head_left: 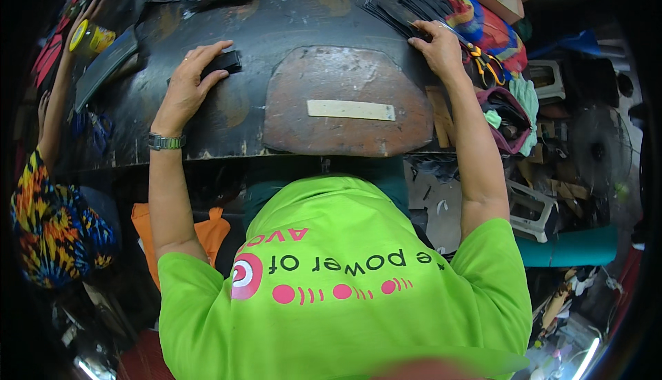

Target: The person measures and cuts black rubber strips using a wooden ruler and yellow-handled scissors. They repeatedly align the ruler, mark the strip, and trim it to length, placing finished pieces on the workbench.

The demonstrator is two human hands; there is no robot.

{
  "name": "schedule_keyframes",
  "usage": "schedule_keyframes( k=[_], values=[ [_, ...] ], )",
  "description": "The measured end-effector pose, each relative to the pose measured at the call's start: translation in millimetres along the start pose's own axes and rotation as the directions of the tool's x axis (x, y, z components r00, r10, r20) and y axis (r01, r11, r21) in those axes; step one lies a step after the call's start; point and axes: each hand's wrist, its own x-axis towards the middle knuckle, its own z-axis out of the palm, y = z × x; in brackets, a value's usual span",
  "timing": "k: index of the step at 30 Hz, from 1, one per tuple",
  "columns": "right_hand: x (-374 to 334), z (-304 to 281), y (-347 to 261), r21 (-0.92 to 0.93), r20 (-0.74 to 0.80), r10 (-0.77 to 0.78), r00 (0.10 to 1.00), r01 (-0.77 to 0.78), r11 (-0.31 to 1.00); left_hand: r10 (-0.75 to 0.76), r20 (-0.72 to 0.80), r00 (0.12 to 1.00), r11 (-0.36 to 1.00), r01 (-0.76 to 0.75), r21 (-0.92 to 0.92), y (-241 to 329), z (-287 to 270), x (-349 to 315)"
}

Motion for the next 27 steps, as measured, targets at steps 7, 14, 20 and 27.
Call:
schedule_keyframes(
  k=[7,14,20,27],
  values=[
    [26.6,29.5,-73.3,0.043,0.068,-0.248,0.966,0.246,0.968,0.060,0.036,0.998,0.998,-0.061,0.028,-10.9,-10.2,-24.6],
    [42.2,82.1,-168.2,0.144,0.074,-0.487,0.870,0.474,0.869,0.012,0.069,0.998,1.000,-0.013,0.004,-19.0,-7.8,-27.0],
    [38.8,91.3,-202.3,0.232,0.250,-0.475,0.844,0.424,0.875,0.018,0.068,0.998,1.000,-0.017,-0.010,-15.7,-9.2,-26.2],
    [4.0,-3.2,-134.8,0.401,0.051,-0.279,0.959,0.236,0.885,0.020,-0.055,0.998,0.999,-0.018,0.032,10.0,-16.2,-24.9]
  ],
)
